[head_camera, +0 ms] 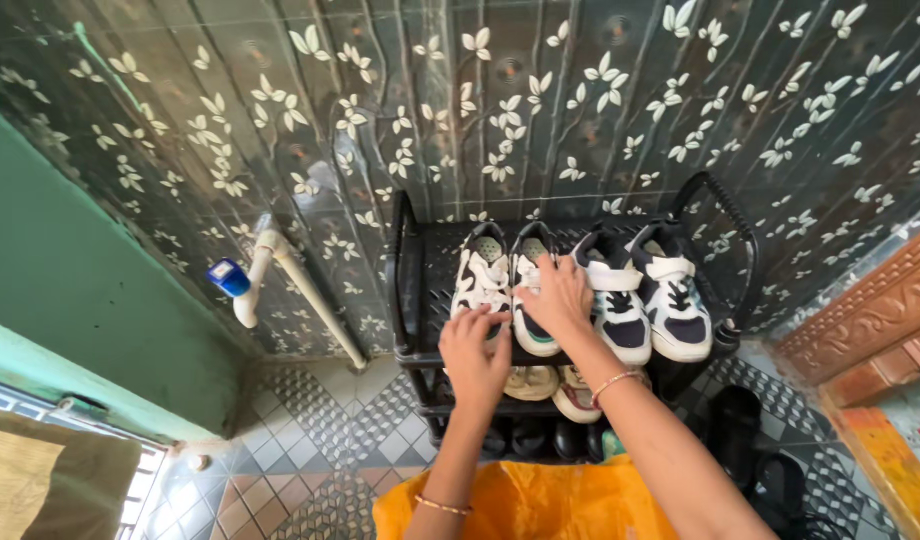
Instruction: The person removes several pairs of shoes from a black plastic shoe rack and places them on the floor. They then wipe the rack with a red cloth. Finally, they pick up a single white and pink sneaker and wipe it with the cloth.
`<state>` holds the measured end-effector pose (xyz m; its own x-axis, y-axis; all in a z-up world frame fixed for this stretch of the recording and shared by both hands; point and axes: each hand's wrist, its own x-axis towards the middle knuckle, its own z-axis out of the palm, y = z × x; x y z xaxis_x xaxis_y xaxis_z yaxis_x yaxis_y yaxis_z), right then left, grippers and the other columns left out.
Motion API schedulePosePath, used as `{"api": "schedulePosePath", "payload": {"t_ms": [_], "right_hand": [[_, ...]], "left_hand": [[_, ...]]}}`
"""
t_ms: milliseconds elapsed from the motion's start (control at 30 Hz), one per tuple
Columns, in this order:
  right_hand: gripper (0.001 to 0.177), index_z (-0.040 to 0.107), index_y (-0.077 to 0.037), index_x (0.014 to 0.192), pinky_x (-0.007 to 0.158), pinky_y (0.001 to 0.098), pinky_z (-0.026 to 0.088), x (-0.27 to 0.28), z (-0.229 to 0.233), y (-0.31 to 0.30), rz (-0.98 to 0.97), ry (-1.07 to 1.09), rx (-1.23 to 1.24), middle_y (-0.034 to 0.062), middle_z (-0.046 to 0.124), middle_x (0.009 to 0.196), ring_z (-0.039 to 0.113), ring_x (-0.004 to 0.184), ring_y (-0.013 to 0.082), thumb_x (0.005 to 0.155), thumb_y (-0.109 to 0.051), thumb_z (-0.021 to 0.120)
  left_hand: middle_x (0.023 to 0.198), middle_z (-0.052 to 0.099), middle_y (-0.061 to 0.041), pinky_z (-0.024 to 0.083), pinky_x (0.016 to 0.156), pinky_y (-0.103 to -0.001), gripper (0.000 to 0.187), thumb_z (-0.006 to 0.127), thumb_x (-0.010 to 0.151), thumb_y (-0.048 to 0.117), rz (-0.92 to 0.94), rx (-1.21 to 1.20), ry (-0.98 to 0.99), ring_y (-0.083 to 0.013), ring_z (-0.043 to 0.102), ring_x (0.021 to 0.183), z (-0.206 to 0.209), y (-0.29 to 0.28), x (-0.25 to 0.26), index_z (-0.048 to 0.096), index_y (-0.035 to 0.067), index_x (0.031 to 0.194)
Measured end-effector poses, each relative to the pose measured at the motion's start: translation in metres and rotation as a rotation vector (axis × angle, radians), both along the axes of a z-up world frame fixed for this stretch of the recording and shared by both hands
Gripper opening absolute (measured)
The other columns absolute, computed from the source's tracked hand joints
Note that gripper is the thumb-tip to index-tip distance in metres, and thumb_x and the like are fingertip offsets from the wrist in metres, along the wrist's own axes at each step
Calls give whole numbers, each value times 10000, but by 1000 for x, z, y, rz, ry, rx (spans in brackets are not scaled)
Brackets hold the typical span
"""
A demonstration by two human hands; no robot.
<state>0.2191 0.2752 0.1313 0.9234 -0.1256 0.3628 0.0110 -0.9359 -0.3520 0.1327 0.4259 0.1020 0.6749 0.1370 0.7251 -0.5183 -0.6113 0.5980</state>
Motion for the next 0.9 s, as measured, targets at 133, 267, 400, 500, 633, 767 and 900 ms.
{"api": "schedulePosePath", "payload": {"t_ms": [133,267,400,500,633,767,900], "right_hand": [[416,681,-84,1067,791,516,534,-16,14,-5,15,-77,100,168,652,1089,666,957,412,802,-373,819],[378,699,-43,966,750,483,538,-44,50,-25,116,-351,170,150,695,1046,677,905,383,773,-324,863],[377,698,-17,966,707,385,558,-106,89,-75,171,-402,293,147,718,1137,717,811,287,740,-243,897],[396,721,2,1062,770,331,566,-158,112,-130,167,-469,251,136,728,1105,727,885,256,764,-167,920],[323,688,32,1035,730,275,566,-224,99,-224,93,-365,394,137,704,1169,688,887,147,802,-74,886],[208,678,57,964,785,239,564,-274,13,-332,52,-320,406,134,688,1175,667,959,87,877,-20,851],[343,685,0,1001,510,272,506,-291,-124,-417,-324,-1,639,71,715,735,670,587,114,776,-156,892]], "left_hand": [[1186,719,-75,416,996,-470,215,711,839,163,-21,-12,42,-360,590,1218,7,-9,-6,751,152,1049],[1255,680,-148,461,1042,-445,386,718,888,210,-139,-92,66,-366,612,1211,33,-25,-16,651,64,1238],[1321,641,-210,507,1006,-424,595,720,895,268,-375,-324,205,-364,654,1186,64,-71,-41,533,17,1401],[1345,645,-215,513,1025,-409,630,702,916,293,-530,-342,276,-360,664,1214,75,-123,-74,506,6,1442],[1402,606,-231,492,1088,-409,658,696,956,324,-704,-155,218,-388,622,1278,58,-196,-116,469,-16,1473],[1350,644,-191,482,1031,-446,621,717,901,318,-888,115,325,-383,621,1222,8,-268,-133,544,26,1421],[1285,660,-164,474,1023,-463,573,743,843,320,-910,372,484,-364,612,1208,-57,-323,-126,605,80,1345]]}}
